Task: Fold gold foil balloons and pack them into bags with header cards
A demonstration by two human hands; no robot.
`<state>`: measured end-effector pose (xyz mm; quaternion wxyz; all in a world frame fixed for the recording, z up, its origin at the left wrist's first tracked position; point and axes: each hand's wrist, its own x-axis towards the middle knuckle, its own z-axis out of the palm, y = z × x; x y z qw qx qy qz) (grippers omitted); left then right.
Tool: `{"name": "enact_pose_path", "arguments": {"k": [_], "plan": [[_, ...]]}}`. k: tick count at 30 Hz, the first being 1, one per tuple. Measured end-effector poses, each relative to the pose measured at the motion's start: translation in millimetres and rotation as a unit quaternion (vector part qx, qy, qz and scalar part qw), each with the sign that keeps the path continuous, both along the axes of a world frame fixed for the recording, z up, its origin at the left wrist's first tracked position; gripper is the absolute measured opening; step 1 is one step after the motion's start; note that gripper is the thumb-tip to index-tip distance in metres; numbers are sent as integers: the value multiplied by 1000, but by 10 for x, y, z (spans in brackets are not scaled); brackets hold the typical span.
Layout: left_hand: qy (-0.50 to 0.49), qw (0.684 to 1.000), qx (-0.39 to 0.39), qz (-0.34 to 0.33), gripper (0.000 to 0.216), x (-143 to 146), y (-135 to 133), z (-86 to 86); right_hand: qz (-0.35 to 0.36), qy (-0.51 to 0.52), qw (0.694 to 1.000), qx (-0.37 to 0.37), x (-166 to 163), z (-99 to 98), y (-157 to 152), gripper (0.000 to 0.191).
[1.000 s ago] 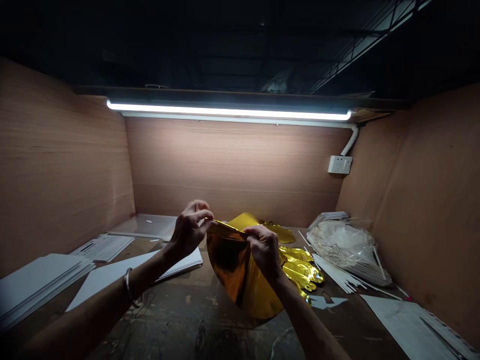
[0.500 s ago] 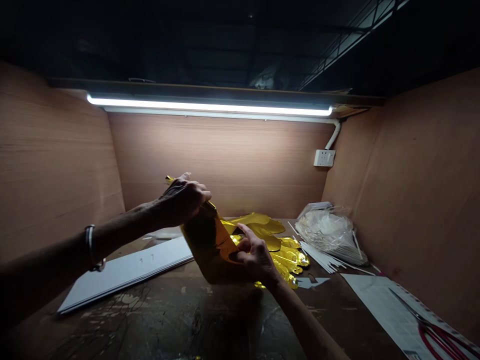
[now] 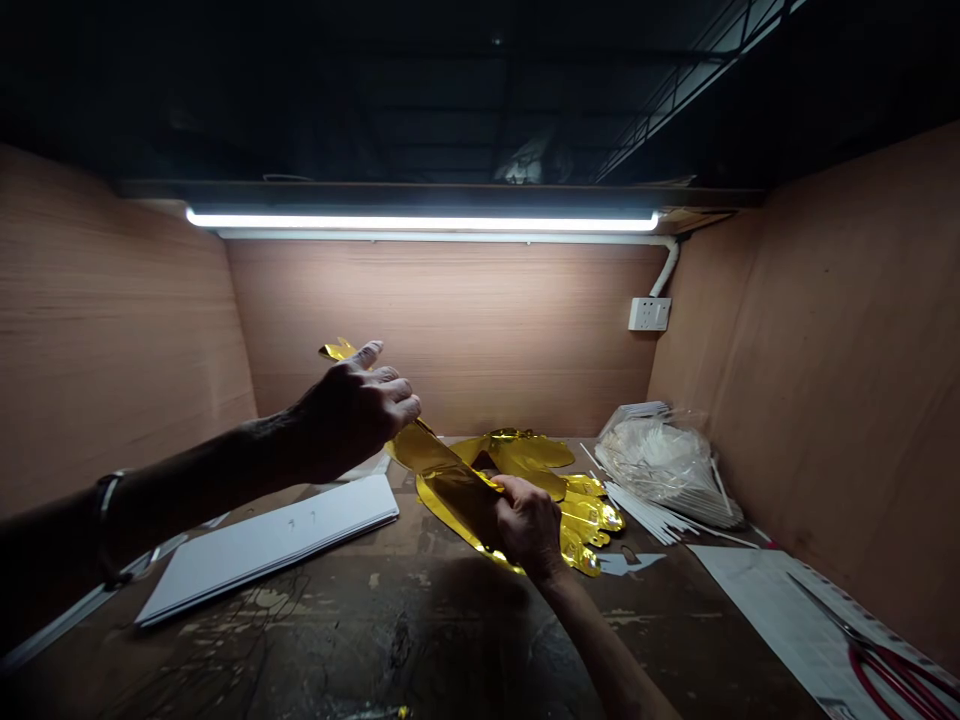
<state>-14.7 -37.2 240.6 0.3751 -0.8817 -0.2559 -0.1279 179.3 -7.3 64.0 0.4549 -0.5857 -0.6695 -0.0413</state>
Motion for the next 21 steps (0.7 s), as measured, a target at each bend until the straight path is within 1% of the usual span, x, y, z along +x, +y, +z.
{"name": "enact_pose_path", "arguments": {"k": [3, 5, 7, 8, 9, 10, 12, 15, 16, 17, 18, 19, 21], "plan": [[17, 1000, 18, 13, 18, -30, 22, 0, -58, -58, 996, 39, 63, 66, -27, 16], [10, 1000, 19, 6, 20, -99, 54, -13, -91, -99, 988, 73, 137, 145, -35, 13], [-18, 999, 16, -25, 23, -231, 82, -92, -95, -146, 979, 103, 240, 222, -62, 11], [-40, 998, 17, -44, 25, -321, 90, -178, -85, -172, 975, 113, 297, 245, -93, 12], [-67, 996, 19, -60, 26, -423, 94, -305, -69, -198, 971, 118, 354, 248, -139, 13], [-93, 993, 17, -74, 27, -531, 91, -476, -50, -219, 967, 118, 408, 227, -199, 15], [-142, 986, -2, -86, 27, -736, 66, -934, -8, -279, 953, 119, 497, 102, -359, 20], [-113, 985, -84, -104, 28, -919, -6, -1726, 50, -395, 907, 139, 560, -242, -630, 25], [-99, 985, -103, -102, 29, -935, -30, -1953, 66, -424, 892, 141, 564, -368, -709, 26], [-83, 984, -125, -92, 31, -934, -50, -2140, 79, -441, 884, 136, 563, -487, -776, 28], [-68, 983, -150, -76, 32, -921, -64, -2281, 90, -446, 882, 123, 558, -590, -829, 29], [-53, 981, -179, -56, 32, -904, -73, -2376, 98, -446, 883, 109, 552, -675, -867, 31], [-25, 970, -241, -18, 31, -877, -83, -2448, 107, -441, 887, 92, 544, -786, -907, 34]]}}
